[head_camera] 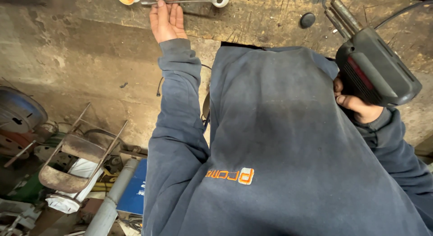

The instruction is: Soldering a wire using a soldering iron and solder wire at a workbench.

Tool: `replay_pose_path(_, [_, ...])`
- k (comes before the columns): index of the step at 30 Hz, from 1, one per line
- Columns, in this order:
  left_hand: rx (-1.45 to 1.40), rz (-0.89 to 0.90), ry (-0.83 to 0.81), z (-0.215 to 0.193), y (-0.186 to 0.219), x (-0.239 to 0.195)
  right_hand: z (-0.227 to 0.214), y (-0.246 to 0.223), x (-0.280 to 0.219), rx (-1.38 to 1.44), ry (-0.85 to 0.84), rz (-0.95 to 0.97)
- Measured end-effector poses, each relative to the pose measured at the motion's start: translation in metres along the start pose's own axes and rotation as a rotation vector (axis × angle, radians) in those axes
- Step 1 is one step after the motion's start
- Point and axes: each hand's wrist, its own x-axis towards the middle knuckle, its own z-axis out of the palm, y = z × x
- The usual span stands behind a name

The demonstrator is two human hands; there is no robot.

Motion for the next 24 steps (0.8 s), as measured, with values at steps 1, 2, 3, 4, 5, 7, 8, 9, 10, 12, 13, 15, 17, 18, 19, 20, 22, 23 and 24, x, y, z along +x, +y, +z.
replay_pose_path(1, [-0.007, -0.004, -0.023, -0.001, 0.000, 0.001, -0.001, 0.000, 0.000, -0.015, -0.012, -0.008])
replay_pose_path(2, [-0.006, -0.004, -0.023, -0.001, 0.000, 0.001, 0.001, -0.001, 0.001, -0.015, -0.011, -0.007])
replay_pose_path(3, [0.005, -0.018, 0.009, 0.000, -0.001, 0.001, 0.002, -0.003, 0.002, -0.009, -0.004, -0.001])
replay_pose_path(4, [0.016, -0.031, 0.041, 0.001, -0.001, 0.001, 0.004, -0.005, 0.003, -0.004, 0.003, 0.003])
replay_pose_path(5, [0.016, -0.030, 0.041, 0.001, -0.001, 0.001, 0.004, -0.004, 0.003, -0.003, 0.003, 0.003])
replay_pose_path(7, [0.031, -0.017, 0.063, 0.002, -0.004, 0.001, 0.003, -0.003, 0.003, -0.012, -0.009, -0.028])
replay_pose_path(8, [0.030, -0.019, 0.062, 0.003, -0.005, 0.002, 0.005, -0.005, 0.003, -0.013, -0.007, -0.028])
replay_pose_path(9, [0.016, -0.009, 0.053, 0.003, -0.006, 0.002, 0.006, -0.008, 0.003, -0.005, 0.009, -0.003])
replay_pose_path(10, [0.002, 0.002, 0.046, 0.003, -0.006, 0.003, 0.008, -0.010, 0.003, 0.003, 0.023, 0.022])
replay_pose_path(12, [-0.005, 0.009, 0.050, 0.005, -0.007, 0.001, 0.003, -0.004, 0.003, 0.005, 0.008, 0.005])
replay_pose_path(13, [-0.012, 0.016, 0.054, 0.006, -0.008, 0.001, 0.000, 0.000, 0.002, 0.007, -0.006, -0.013])
replay_pose_path(15, [-0.031, 0.029, 0.030, 0.002, -0.011, 0.003, -0.003, 0.001, 0.001, 0.011, -0.009, -0.016])
replay_pose_path(17, [-0.050, 0.043, 0.008, 0.002, -0.013, 0.003, -0.005, 0.002, 0.001, 0.016, -0.015, -0.018])
replay_pose_path(18, [-0.066, 0.058, -0.022, 0.003, -0.013, 0.002, -0.005, 0.002, 0.001, 0.000, -0.017, -0.016])
replay_pose_path(19, [-0.083, 0.074, -0.052, 0.004, -0.012, 0.002, -0.005, 0.002, 0.001, -0.015, -0.020, -0.015])
replay_pose_path(20, [-0.083, 0.073, -0.052, 0.004, -0.012, 0.001, -0.004, 0.002, 0.001, -0.016, -0.019, -0.014])
replay_pose_path(22, [-0.107, 0.082, -0.059, 0.005, -0.012, 0.001, -0.003, 0.000, 0.001, -0.011, -0.010, -0.003])
replay_pose_path(23, [-0.107, 0.081, -0.060, 0.005, -0.012, 0.001, -0.002, -0.002, 0.002, -0.011, -0.009, -0.003])
replay_pose_path(24, [-0.102, 0.078, -0.043, 0.004, -0.011, 0.001, 0.000, -0.003, 0.003, 0.006, -0.006, 0.001])
